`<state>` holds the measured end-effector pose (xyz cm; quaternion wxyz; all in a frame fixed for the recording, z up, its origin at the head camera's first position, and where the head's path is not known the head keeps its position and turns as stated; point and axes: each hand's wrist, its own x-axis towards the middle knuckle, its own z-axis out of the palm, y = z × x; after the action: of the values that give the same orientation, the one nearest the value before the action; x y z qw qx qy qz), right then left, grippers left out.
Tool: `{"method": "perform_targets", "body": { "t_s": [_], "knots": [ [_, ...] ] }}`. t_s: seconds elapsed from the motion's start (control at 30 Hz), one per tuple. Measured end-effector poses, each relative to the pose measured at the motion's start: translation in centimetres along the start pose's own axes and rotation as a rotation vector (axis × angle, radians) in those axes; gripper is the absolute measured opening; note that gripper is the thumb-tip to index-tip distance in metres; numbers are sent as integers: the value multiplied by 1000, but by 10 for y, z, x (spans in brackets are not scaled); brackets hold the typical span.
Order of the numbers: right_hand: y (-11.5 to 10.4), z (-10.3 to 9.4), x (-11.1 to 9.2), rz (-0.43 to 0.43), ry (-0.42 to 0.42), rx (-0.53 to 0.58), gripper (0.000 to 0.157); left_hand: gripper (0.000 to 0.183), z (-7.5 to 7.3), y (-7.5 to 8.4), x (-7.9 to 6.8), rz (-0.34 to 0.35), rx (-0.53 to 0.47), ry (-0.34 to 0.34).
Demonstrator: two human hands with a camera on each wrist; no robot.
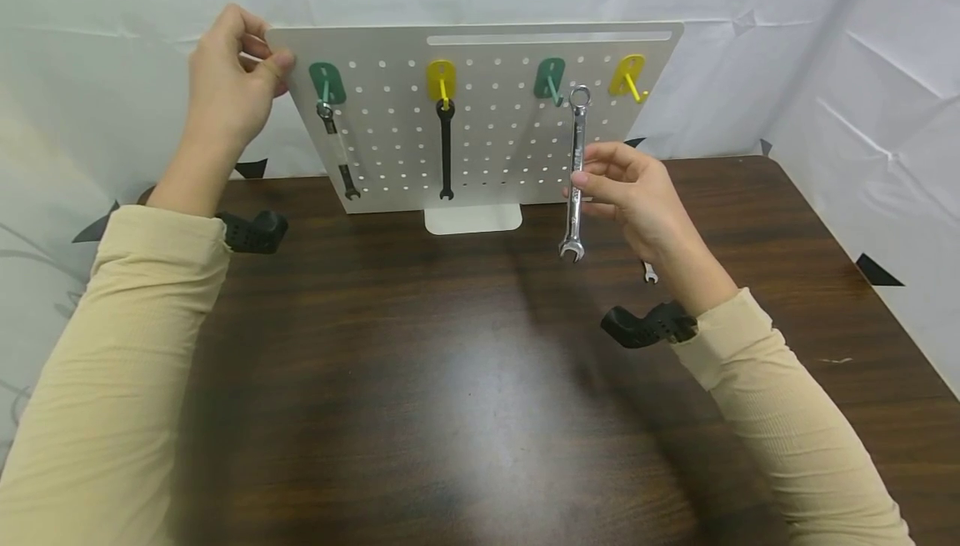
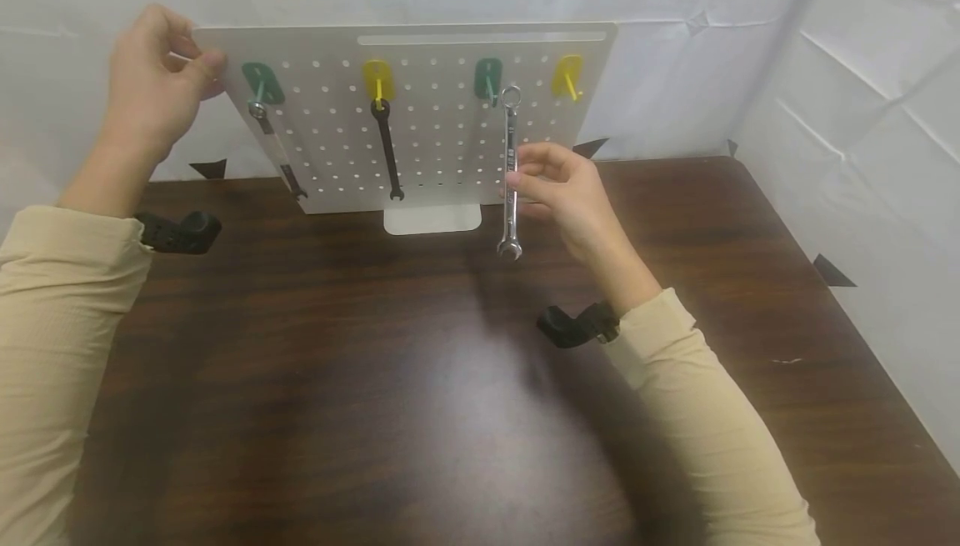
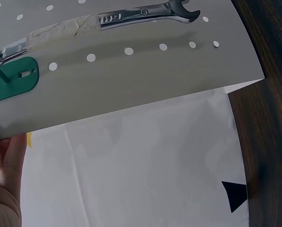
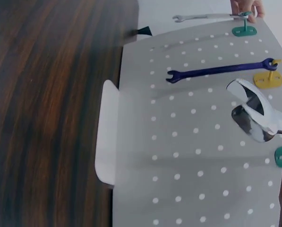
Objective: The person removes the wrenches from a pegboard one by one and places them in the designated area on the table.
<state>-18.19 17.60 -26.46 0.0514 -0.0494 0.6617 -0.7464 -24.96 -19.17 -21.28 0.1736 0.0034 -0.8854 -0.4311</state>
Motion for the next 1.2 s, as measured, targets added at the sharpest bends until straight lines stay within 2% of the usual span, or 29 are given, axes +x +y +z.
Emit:
{"method": "perform_targets", "body": {
  "t_s": [0.37, 0.63, 0.87, 1.2],
  "knots": [
    [8, -19, 1, 13, 19, -5, 16, 8, 0, 0, -1, 5, 0, 2],
    [21, -33, 0, 65, 22, -55, 13, 8, 1, 0, -1, 4, 6, 3],
    [37, -46, 0, 147, 41, -133, 13, 7, 1, 0, -2, 5, 8, 4],
    [53, -70, 4, 197, 89, -203, 14, 8, 2, -1, 0, 2, -6, 3]
  ]
}}
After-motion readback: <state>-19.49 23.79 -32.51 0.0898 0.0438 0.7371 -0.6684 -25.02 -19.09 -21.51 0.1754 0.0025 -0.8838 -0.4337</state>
